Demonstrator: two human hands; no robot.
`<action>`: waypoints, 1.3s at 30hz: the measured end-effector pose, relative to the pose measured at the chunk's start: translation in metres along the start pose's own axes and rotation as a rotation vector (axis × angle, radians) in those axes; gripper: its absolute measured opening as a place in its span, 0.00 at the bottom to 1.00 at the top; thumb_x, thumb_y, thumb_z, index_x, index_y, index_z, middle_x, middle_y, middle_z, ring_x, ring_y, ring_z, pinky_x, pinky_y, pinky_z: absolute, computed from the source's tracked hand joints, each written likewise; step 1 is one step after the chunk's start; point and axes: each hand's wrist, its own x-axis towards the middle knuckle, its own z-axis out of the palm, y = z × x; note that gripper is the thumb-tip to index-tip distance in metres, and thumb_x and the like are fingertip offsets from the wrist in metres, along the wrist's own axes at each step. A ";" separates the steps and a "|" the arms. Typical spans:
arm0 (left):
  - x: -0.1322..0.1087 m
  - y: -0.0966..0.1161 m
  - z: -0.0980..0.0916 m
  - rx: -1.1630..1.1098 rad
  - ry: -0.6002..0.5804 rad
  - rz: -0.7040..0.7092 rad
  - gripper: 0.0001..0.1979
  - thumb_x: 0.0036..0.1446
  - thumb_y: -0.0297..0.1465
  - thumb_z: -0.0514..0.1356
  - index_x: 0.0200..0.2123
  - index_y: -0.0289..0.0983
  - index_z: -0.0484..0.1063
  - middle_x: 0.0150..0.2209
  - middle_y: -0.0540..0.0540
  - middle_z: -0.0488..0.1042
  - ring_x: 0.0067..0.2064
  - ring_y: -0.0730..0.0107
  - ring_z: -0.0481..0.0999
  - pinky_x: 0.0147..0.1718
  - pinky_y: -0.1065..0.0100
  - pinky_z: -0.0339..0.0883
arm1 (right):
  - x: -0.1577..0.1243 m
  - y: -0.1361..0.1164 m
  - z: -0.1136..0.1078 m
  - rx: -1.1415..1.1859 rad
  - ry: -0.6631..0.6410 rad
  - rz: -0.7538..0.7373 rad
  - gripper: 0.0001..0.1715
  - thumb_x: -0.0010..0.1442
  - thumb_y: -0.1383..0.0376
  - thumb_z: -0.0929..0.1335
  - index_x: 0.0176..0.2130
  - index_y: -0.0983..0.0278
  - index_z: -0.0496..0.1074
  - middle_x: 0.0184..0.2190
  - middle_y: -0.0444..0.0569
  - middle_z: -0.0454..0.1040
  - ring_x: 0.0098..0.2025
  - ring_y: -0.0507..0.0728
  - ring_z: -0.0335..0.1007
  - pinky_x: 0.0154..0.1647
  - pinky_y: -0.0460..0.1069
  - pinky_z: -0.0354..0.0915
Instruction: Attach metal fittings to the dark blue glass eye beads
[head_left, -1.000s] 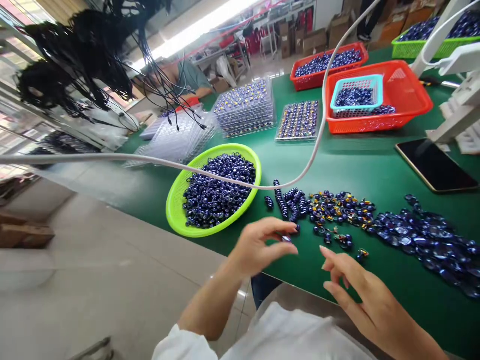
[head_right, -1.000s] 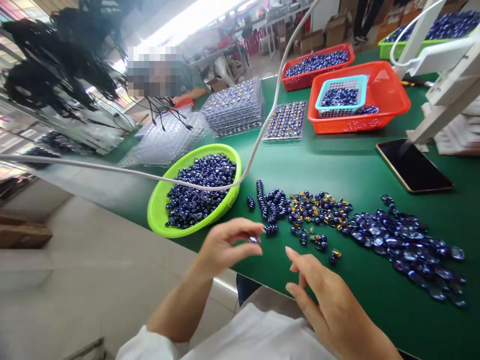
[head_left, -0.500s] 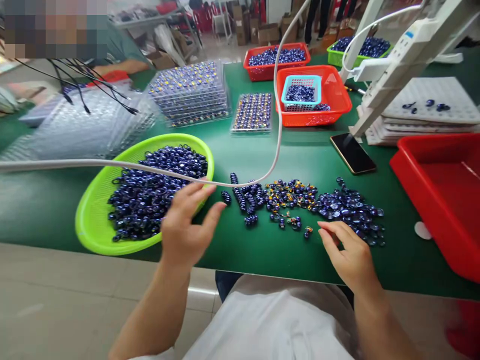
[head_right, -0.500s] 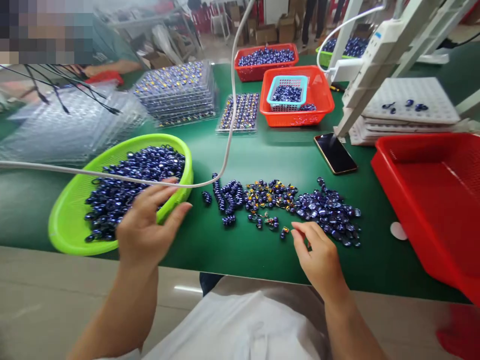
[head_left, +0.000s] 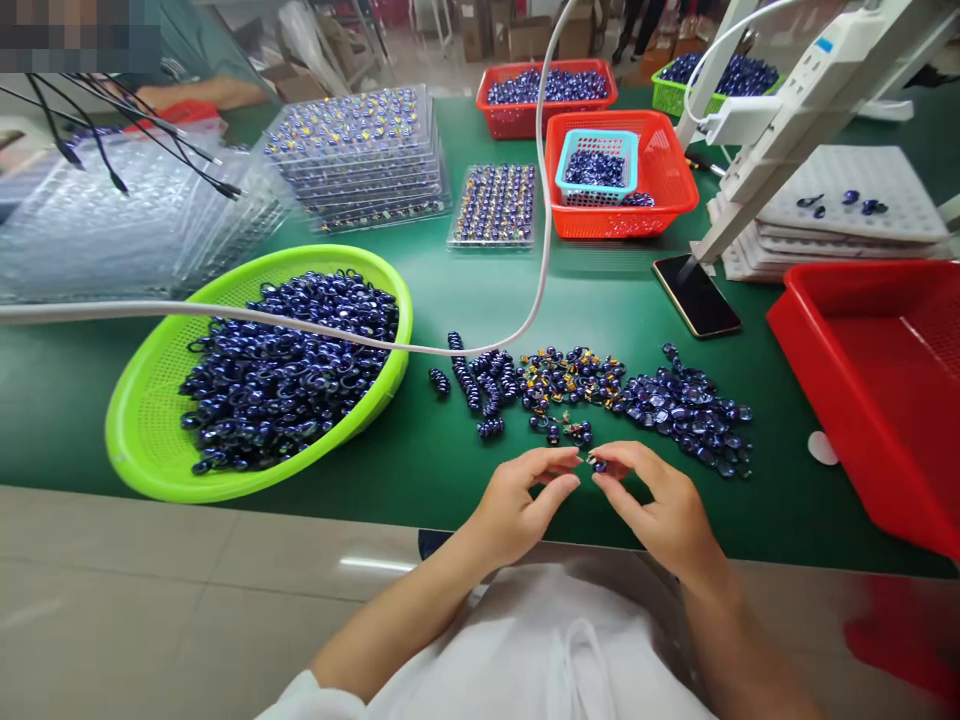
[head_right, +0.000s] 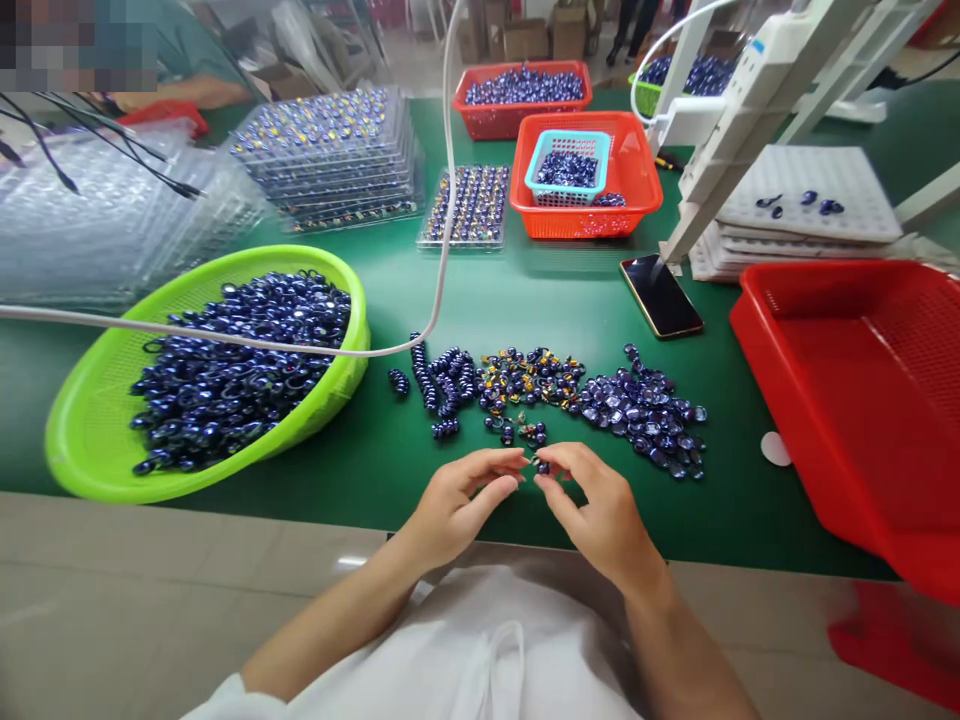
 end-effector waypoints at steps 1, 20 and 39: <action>0.001 0.001 0.002 -0.123 -0.015 -0.090 0.15 0.62 0.34 0.62 0.50 0.35 0.77 0.45 0.38 0.81 0.43 0.60 0.81 0.43 0.61 0.77 | -0.001 -0.003 0.000 0.031 -0.002 -0.029 0.15 0.65 0.69 0.68 0.51 0.56 0.70 0.43 0.46 0.76 0.40 0.55 0.75 0.42 0.50 0.72; 0.004 0.000 -0.005 -0.592 -0.071 -0.405 0.10 0.53 0.32 0.70 0.38 0.34 0.82 0.32 0.45 0.82 0.33 0.72 0.80 0.37 0.70 0.74 | -0.005 -0.017 0.008 0.139 -0.080 -0.149 0.30 0.61 0.76 0.65 0.59 0.55 0.66 0.46 0.49 0.69 0.47 0.56 0.71 0.47 0.53 0.71; -0.002 0.004 0.003 -0.492 0.061 -0.392 0.09 0.50 0.31 0.71 0.36 0.34 0.84 0.29 0.45 0.81 0.31 0.71 0.79 0.37 0.70 0.73 | -0.006 -0.017 0.023 0.003 0.148 -0.071 0.07 0.62 0.71 0.69 0.39 0.59 0.69 0.38 0.48 0.74 0.42 0.57 0.73 0.43 0.54 0.70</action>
